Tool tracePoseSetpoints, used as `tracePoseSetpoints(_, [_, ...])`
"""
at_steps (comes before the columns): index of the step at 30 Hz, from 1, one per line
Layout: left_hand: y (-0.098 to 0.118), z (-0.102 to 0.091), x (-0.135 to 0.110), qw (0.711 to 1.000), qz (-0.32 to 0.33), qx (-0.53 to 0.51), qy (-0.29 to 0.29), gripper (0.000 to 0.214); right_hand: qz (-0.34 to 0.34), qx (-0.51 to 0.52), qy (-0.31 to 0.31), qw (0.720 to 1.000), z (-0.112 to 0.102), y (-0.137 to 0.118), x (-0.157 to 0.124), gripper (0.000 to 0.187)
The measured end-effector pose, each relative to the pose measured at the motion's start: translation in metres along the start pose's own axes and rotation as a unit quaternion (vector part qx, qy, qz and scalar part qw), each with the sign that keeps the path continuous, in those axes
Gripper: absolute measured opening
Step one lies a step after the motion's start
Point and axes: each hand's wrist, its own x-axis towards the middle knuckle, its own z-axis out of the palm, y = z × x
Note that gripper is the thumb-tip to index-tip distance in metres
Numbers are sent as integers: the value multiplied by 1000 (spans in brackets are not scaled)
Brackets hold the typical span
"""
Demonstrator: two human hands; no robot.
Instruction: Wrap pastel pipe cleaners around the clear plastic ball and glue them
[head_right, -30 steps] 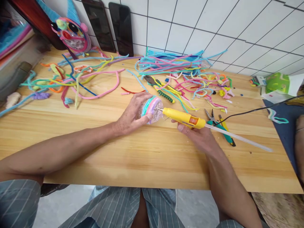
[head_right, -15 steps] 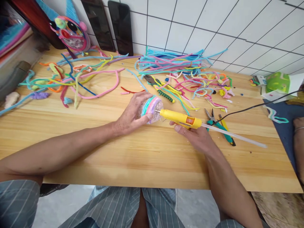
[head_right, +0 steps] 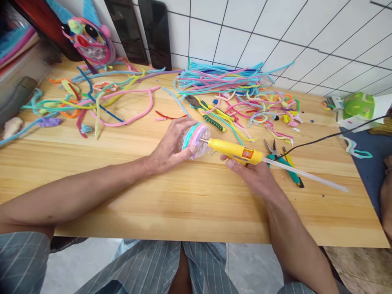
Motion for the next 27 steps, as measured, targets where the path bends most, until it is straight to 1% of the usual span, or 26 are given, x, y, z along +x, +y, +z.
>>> tracePoseSetpoints(7, [-1, -1, 0, 1000, -2, 5, -8, 64, -13, 4, -11, 1000, 0, -1, 0, 39])
tracePoseSetpoints(12, [-1, -2, -1, 1000, -10, 7, -18, 66, -11, 3, 1, 1000, 1, 1, 0, 36])
tracePoseSetpoints(17, [0, -3, 0, 1000, 3, 6, -11, 65, -17, 13, -13, 1000, 1, 1, 0, 33])
tracePoseSetpoints(22, [1, -2, 1, 1000, -4, 16, -11, 65, -20, 24, 12, 999, -1, 0, 2, 27])
tracePoseSetpoints(27, [0, -2, 0, 1000, 6, 20, -4, 64, -16, 31, 4, 999, 0, 0, 4, 24])
